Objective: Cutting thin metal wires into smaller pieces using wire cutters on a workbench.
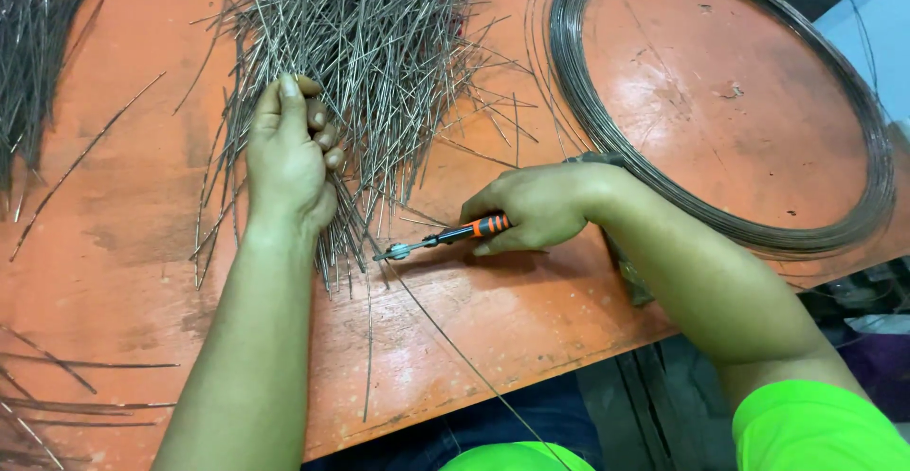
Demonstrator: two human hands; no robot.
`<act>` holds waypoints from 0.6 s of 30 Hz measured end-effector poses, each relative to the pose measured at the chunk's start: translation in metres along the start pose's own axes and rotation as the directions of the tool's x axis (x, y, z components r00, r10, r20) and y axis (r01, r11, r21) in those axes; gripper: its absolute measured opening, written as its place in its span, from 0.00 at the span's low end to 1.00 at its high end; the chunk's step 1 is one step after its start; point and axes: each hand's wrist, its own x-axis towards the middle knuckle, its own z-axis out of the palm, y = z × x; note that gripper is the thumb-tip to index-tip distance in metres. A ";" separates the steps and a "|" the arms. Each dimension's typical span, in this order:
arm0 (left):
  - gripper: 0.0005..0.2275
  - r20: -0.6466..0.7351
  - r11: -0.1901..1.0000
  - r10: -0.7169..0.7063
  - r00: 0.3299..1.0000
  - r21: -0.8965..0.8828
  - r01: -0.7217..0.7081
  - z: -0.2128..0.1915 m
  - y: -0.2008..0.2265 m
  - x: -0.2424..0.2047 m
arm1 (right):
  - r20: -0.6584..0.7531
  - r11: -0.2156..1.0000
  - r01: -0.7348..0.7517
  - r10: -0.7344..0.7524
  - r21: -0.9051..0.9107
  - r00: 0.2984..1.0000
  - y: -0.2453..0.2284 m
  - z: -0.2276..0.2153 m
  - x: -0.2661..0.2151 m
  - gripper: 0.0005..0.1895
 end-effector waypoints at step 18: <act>0.09 0.025 0.988 -0.118 0.993 0.105 0.115 0.014 -0.011 -0.012 | -0.199 1.000 -0.012 0.015 0.019 0.980 0.031 -0.001 0.017 0.16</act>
